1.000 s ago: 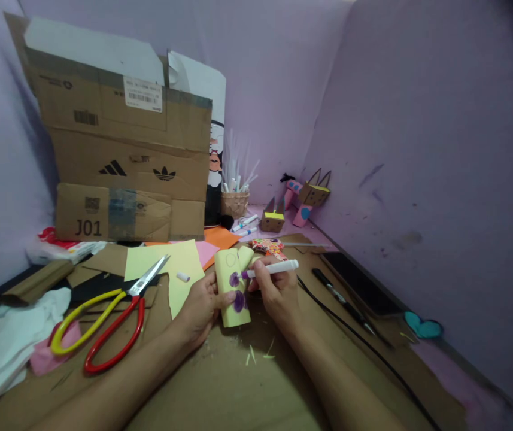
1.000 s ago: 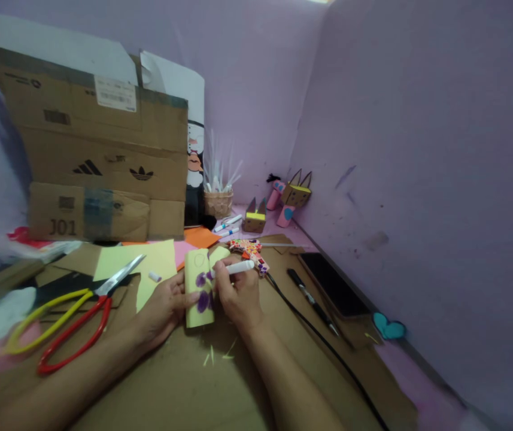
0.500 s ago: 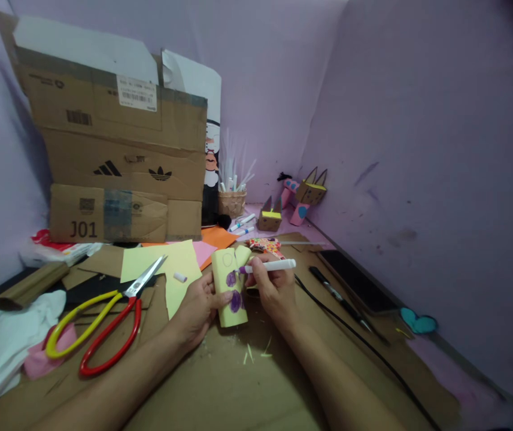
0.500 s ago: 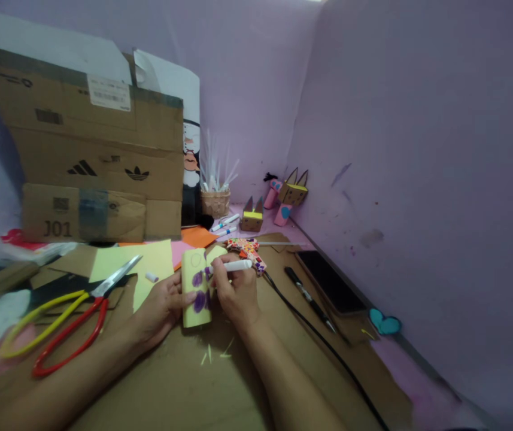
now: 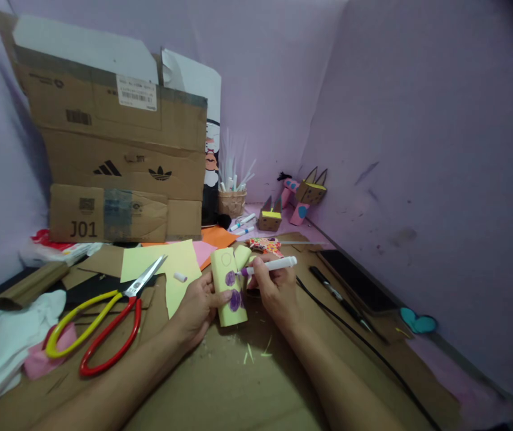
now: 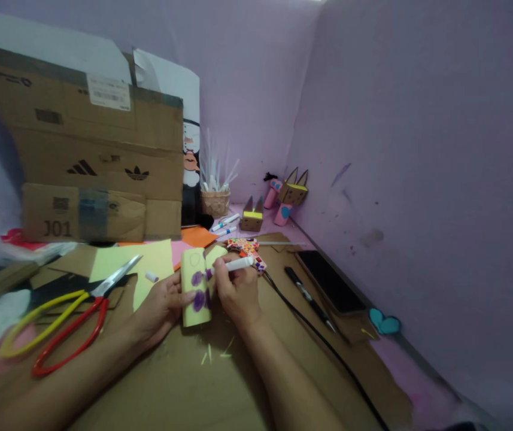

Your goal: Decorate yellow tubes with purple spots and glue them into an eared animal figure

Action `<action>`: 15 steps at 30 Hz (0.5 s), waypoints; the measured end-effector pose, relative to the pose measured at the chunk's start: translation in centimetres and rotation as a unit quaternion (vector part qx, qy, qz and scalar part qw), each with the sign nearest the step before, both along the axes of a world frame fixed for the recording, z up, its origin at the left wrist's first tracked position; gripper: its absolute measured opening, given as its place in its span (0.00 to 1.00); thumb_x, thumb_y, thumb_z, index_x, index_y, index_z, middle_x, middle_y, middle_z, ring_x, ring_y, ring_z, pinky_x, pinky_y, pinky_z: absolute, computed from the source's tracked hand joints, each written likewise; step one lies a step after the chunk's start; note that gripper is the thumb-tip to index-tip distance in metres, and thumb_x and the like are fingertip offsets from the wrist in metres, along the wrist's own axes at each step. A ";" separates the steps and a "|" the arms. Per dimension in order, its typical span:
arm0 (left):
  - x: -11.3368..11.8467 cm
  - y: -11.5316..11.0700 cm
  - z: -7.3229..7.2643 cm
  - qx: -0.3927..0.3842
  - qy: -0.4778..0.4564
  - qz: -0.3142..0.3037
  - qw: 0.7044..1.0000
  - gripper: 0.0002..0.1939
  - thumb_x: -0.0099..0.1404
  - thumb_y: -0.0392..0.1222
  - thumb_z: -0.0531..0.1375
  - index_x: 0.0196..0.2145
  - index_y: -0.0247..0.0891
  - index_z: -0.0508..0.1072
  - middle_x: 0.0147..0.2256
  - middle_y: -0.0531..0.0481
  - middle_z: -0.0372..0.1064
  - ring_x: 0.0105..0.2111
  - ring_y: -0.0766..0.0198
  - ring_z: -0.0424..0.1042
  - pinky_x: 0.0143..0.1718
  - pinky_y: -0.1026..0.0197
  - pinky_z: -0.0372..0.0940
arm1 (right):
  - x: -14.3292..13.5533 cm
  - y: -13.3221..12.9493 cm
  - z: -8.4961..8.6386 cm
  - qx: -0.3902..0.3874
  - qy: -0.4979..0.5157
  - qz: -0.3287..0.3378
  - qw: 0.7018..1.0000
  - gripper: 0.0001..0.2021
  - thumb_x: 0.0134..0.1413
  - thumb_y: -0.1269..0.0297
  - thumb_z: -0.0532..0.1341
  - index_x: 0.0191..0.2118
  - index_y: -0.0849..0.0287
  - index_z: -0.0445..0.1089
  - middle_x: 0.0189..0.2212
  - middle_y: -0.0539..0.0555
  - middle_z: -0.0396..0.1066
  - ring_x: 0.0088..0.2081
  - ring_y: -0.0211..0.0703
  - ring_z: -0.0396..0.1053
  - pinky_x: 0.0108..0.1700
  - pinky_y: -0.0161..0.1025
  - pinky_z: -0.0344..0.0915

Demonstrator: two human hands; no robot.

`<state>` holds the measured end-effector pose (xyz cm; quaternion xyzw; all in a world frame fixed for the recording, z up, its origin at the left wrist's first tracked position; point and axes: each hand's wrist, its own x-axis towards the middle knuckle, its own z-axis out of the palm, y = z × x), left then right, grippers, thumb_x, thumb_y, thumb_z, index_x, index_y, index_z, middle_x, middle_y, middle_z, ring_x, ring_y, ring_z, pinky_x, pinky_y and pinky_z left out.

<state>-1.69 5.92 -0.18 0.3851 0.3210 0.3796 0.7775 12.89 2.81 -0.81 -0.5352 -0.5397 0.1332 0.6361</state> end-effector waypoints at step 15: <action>0.0 0.1 0.0 0.003 0.001 -0.001 1.000 0.31 0.39 0.30 0.70 0.44 0.32 0.72 0.36 0.42 0.75 0.37 0.54 0.73 0.37 0.57 0.66 | 0.2 -0.2 0.2 -0.018 -0.022 -0.018 0.999 0.13 0.59 0.59 0.54 0.26 0.58 0.66 0.13 0.47 0.65 0.17 0.38 0.65 0.22 0.33 0.61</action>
